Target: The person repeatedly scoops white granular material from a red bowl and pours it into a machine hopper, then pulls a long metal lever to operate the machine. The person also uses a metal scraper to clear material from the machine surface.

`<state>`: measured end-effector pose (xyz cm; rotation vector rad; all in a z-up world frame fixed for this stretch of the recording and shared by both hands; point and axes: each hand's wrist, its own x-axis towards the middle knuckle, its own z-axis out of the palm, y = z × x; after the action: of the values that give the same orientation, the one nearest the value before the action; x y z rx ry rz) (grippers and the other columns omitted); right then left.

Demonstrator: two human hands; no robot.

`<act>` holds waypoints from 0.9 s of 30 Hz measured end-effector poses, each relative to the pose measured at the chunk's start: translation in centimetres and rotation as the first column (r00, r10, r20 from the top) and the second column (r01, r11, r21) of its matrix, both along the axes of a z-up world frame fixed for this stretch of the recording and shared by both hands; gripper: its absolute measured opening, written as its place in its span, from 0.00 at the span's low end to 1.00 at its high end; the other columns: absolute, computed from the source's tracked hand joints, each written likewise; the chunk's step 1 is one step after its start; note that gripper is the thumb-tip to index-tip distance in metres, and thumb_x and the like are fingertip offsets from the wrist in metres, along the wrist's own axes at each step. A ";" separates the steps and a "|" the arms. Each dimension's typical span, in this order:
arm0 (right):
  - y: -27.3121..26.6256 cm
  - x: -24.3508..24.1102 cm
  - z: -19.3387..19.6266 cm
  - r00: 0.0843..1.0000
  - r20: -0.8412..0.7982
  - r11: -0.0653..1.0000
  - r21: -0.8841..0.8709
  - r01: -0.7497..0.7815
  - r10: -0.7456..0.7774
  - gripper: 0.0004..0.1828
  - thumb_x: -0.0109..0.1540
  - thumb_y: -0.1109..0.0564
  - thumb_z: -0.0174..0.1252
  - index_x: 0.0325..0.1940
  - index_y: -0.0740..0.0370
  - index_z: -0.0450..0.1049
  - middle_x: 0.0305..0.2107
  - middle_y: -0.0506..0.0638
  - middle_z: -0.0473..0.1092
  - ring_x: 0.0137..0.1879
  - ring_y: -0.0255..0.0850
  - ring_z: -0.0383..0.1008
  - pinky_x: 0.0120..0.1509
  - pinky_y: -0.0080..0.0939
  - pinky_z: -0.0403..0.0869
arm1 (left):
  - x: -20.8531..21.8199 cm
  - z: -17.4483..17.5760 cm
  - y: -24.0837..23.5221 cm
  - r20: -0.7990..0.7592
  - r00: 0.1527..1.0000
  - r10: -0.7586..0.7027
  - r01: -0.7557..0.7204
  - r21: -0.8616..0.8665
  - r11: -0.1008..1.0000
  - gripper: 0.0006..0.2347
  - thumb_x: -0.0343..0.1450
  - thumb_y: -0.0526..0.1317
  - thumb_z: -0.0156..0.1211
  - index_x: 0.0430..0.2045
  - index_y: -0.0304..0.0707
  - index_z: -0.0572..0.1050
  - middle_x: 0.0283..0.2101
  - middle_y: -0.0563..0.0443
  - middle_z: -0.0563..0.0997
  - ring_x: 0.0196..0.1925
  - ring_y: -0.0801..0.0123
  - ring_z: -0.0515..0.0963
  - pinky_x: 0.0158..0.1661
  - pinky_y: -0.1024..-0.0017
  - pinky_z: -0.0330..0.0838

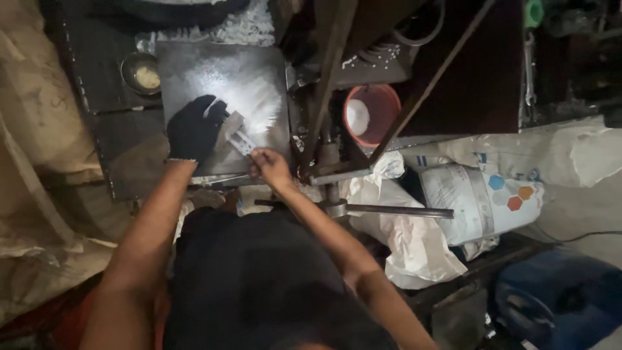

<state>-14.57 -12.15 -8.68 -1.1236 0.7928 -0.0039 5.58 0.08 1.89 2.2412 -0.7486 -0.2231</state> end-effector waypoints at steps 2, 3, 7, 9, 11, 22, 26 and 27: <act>-0.8 -0.7 0.9 0.997 -0.053 0.998 0.028 0.048 -0.047 0.17 0.68 0.50 0.58 0.53 0.67 0.73 0.31 0.49 0.74 0.34 0.36 0.75 0.38 0.39 0.78 | 0.2 -2.0 1.1 0.112 0.994 -0.014 0.017 -0.030 0.999 0.14 0.78 0.44 0.54 0.52 0.36 0.77 0.52 0.37 0.81 0.53 0.45 0.80 0.53 0.56 0.73; -1.3 -1.0 1.6 0.994 -0.080 0.997 0.038 0.071 -0.068 0.18 0.67 0.50 0.59 0.53 0.65 0.74 0.33 0.48 0.76 0.35 0.36 0.77 0.39 0.39 0.79 | 0.1 -3.0 1.7 0.168 0.986 -0.016 0.024 -0.047 0.999 0.14 0.78 0.42 0.53 0.54 0.34 0.76 0.55 0.36 0.80 0.56 0.44 0.79 0.56 0.56 0.72; -3.8 1.8 4.0 0.984 -0.023 0.983 0.049 0.176 -0.175 0.16 0.66 0.51 0.59 0.50 0.66 0.74 0.33 0.49 0.75 0.33 0.37 0.77 0.37 0.39 0.78 | -1.6 -6.2 5.5 0.059 0.991 0.118 -0.120 0.032 0.992 0.16 0.78 0.36 0.51 0.61 0.34 0.73 0.60 0.36 0.77 0.60 0.44 0.77 0.60 0.56 0.70; -5.4 5.2 5.0 0.986 0.030 0.985 -0.042 0.165 -0.164 0.16 0.70 0.51 0.60 0.48 0.70 0.75 0.32 0.51 0.74 0.33 0.37 0.76 0.35 0.37 0.76 | -2.9 -6.6 6.9 -0.086 0.985 0.147 -0.152 -0.044 0.987 0.16 0.77 0.35 0.55 0.62 0.35 0.72 0.61 0.36 0.77 0.60 0.46 0.77 0.59 0.56 0.70; -6.8 9.4 5.4 0.988 0.069 0.987 -0.062 0.145 -0.141 0.15 0.68 0.51 0.59 0.49 0.67 0.76 0.32 0.51 0.75 0.32 0.37 0.75 0.35 0.36 0.75 | -3.7 -6.4 7.3 -0.099 0.994 0.035 -0.056 -0.221 0.974 0.26 0.68 0.37 0.63 0.63 0.31 0.68 0.60 0.32 0.76 0.59 0.46 0.78 0.56 0.58 0.72; -8.4 32.9 3.0 0.991 0.129 0.955 -0.296 -0.002 0.042 0.14 0.68 0.54 0.57 0.45 0.70 0.78 0.27 0.52 0.74 0.28 0.38 0.73 0.27 0.38 0.71 | -2.9 -1.3 6.1 -0.189 0.982 0.015 -0.042 -0.138 0.990 0.52 0.47 0.50 0.83 0.64 0.25 0.60 0.60 0.31 0.73 0.61 0.44 0.73 0.59 0.56 0.68; -9.7 40.0 4.5 0.984 0.164 0.951 -0.286 0.115 -0.069 0.10 0.66 0.53 0.55 0.43 0.61 0.77 0.25 0.50 0.75 0.27 0.37 0.74 0.27 0.38 0.72 | -2.7 -0.4 5.9 -0.232 0.972 0.028 -0.049 -0.088 0.995 0.53 0.46 0.51 0.83 0.64 0.26 0.59 0.61 0.31 0.72 0.62 0.43 0.73 0.60 0.55 0.66; -9.9 40.6 4.9 0.982 0.170 0.945 -0.301 0.129 -0.080 0.10 0.67 0.51 0.55 0.42 0.59 0.77 0.26 0.49 0.76 0.28 0.36 0.75 0.28 0.38 0.73 | -2.8 -0.3 5.8 -0.221 0.975 0.036 -0.051 -0.063 0.997 0.53 0.45 0.52 0.84 0.64 0.27 0.60 0.61 0.31 0.72 0.62 0.43 0.73 0.61 0.55 0.66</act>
<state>26.05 -22.05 -3.76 -1.3596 0.7256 -0.3130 2.79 5.84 1.58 2.1231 -0.5788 -0.4105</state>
